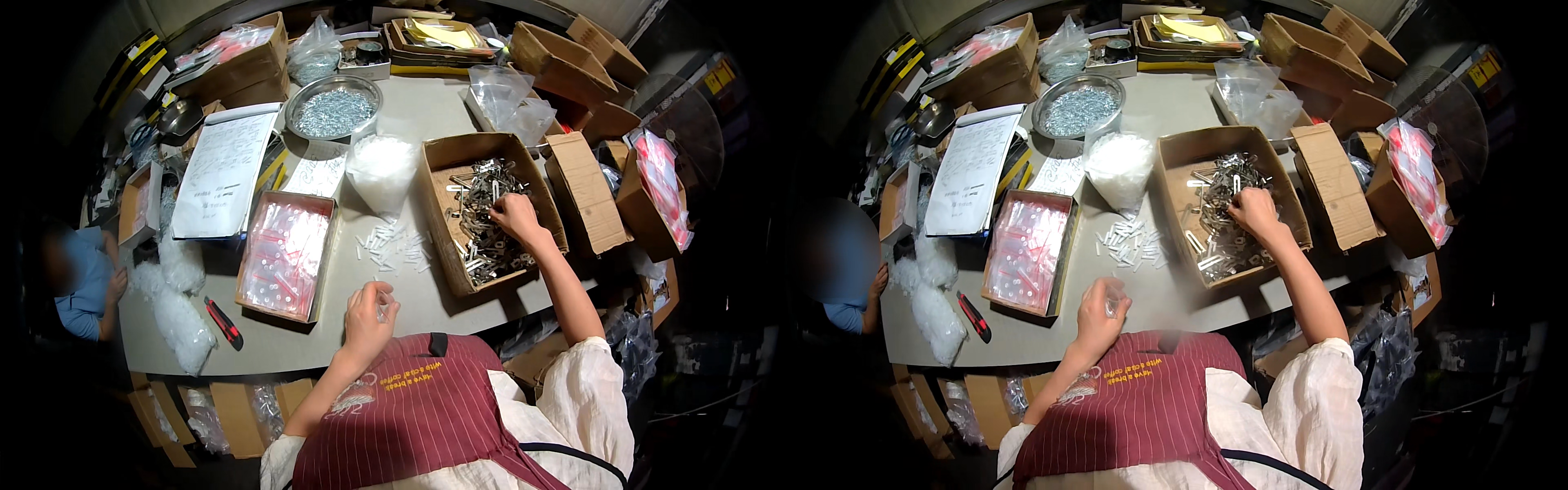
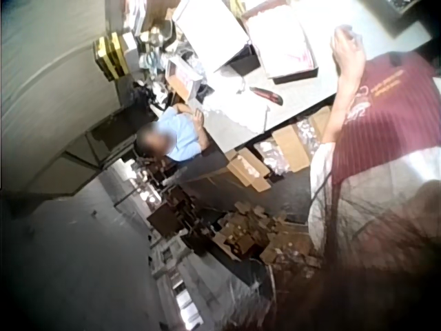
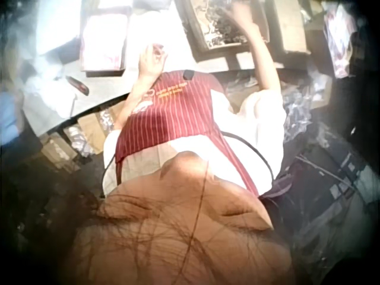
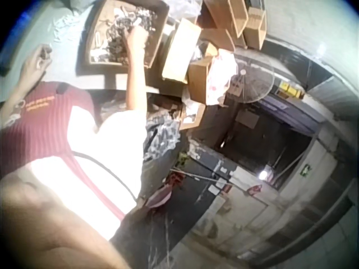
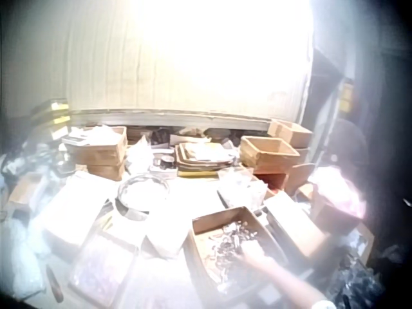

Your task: The person picks small metallic parts from a cardboard box and places them into a pink polka-dotted box. They handle the parts one by one and occasionally adjust the box position. A second person sits across the table and handles bubble wrap.

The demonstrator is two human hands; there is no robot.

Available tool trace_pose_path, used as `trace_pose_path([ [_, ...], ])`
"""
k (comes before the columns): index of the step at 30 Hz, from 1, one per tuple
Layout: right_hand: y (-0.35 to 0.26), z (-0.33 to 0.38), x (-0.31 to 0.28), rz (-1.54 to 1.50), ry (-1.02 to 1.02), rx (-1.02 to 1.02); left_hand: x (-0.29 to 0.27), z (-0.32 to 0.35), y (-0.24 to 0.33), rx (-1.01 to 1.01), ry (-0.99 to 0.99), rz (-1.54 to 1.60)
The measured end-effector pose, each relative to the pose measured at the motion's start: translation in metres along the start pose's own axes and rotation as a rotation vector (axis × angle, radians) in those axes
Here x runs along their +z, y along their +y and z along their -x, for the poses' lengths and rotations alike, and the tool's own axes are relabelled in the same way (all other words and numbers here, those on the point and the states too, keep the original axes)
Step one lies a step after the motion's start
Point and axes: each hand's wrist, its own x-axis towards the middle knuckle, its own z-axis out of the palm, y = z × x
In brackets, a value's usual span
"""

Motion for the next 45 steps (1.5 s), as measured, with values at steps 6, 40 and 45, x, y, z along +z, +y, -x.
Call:
trace_pose_path([
  [6,0.002,0.005,-0.009,-0.061,-0.097,-0.026,0.000,0.000,-0.001,-0.010,-0.014,0.025],
  [40,-0.009,0.017,-0.005,0.152,0.144,-0.127,-0.003,0.005,-0.003,0.029,0.018,-0.020],
  [45,-0.011,0.015,0.003,0.223,0.208,-0.171,0.000,0.003,-0.002,0.028,0.016,0.010],
])
